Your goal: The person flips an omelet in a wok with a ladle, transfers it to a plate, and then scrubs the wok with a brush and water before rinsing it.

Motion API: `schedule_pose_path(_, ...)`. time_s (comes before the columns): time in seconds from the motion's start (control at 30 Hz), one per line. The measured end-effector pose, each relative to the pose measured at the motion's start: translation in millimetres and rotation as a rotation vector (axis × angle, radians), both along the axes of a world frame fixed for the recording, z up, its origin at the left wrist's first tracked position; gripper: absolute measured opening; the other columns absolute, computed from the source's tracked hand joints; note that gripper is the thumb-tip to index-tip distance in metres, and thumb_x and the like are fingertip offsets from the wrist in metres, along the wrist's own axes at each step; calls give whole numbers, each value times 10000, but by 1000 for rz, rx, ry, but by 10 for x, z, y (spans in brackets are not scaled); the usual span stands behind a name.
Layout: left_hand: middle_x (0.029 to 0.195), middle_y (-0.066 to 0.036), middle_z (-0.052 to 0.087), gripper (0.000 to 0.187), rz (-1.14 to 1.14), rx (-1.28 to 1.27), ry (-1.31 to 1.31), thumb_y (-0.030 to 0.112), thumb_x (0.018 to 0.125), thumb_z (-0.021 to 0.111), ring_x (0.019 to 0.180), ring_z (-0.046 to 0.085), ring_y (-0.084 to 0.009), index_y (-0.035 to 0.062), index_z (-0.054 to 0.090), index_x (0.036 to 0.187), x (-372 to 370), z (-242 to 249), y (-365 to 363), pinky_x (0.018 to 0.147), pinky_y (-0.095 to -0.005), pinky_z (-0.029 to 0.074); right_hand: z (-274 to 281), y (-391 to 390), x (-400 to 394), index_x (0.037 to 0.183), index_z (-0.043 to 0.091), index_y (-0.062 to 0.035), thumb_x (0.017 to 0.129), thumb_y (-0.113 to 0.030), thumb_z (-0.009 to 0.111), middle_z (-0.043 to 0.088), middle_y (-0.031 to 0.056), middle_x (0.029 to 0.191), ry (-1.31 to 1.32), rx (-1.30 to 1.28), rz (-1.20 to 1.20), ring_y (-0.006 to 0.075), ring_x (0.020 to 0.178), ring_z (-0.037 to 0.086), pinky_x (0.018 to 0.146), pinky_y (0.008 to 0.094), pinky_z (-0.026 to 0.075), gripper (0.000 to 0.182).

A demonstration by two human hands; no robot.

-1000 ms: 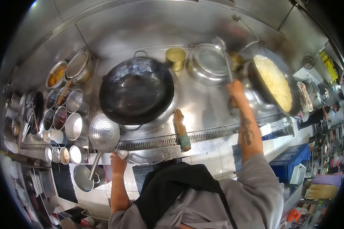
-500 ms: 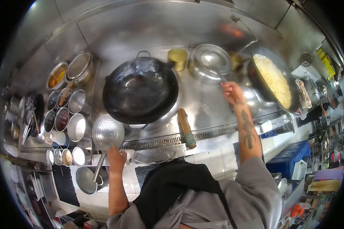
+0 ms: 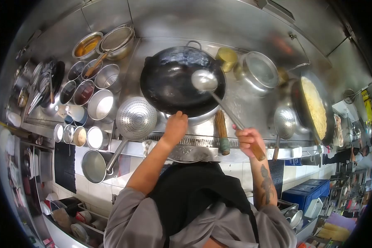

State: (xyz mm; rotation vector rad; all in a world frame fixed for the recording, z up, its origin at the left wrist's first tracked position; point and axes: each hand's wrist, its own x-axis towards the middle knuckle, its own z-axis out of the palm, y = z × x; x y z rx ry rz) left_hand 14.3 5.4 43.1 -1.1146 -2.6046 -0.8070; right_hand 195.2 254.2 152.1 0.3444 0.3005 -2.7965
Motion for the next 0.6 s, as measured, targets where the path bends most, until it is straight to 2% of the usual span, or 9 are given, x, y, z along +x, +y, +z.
schedule_pose_path(0.1, 744, -107, 594, 106, -49, 32, 69, 145, 809, 595, 715, 573, -304, 53, 581, 760, -9, 139, -148, 705, -431, 416, 48, -219, -317, 1178, 449, 31, 871, -103, 488, 517, 5, 729, -147, 220, 86, 78, 515, 483, 477, 235, 403, 337)
schedule_pose_path(0.2, 692, -91, 597, 100, -66, 52, 68, 151, 808, 602, 696, 570, -294, 62, 582, 766, -40, 45, -185, 706, -419, 397, 115, -332, -657, 1118, 493, 20, 842, -88, 525, 531, 19, 719, -151, 806, 112, 92, 490, 491, 453, 250, 404, 299)
schedule_pose_path(0.3, 703, -99, 607, 97, -99, 61, 10, 146, 813, 600, 696, 567, -295, 60, 579, 775, -47, 83, -176, 704, -422, 395, 406, -424, -876, 1127, 514, 18, 822, -58, 540, 541, 30, 723, -79, 1504, 83, 93, 497, 513, 438, 254, 410, 315)
schedule_pose_path(0.4, 698, -106, 609, 93, -107, 56, -23, 141, 817, 598, 703, 569, -298, 61, 574, 774, -56, 43, -156, 704, -425, 393, 463, -154, -912, 1204, 497, 23, 828, -47, 532, 544, 35, 740, 22, 1792, -270, 83, 534, 522, 451, 248, 419, 384)
schedule_pose_path(0.47, 705, -109, 611, 93, -93, 51, -40, 135, 817, 597, 705, 570, -301, 61, 570, 769, -48, 12, -138, 703, -427, 393, 552, 62, -859, 1292, 471, -36, 863, -89, 537, 543, -3, 690, 137, 1877, -502, 55, 494, 459, 427, 223, 378, 438)
schedule_pose_path(0.53, 709, -111, 612, 90, -98, 59, -51, 132, 818, 595, 708, 572, -304, 60, 570, 772, -50, 24, -107, 702, -428, 393, 652, 388, -708, 1248, 505, -35, 875, -94, 524, 540, -20, 700, 108, 1956, -580, 29, 497, 433, 429, 201, 361, 378)
schedule_pose_path(0.6, 712, -111, 612, 85, -107, 81, -57, 131, 819, 594, 711, 575, -308, 57, 575, 782, -48, 57, -114, 701, -428, 394, 573, 981, -570, 1259, 478, 12, 850, -89, 532, 598, 106, 812, 4, 2186, -599, 150, 603, 547, 544, 289, 450, 425)
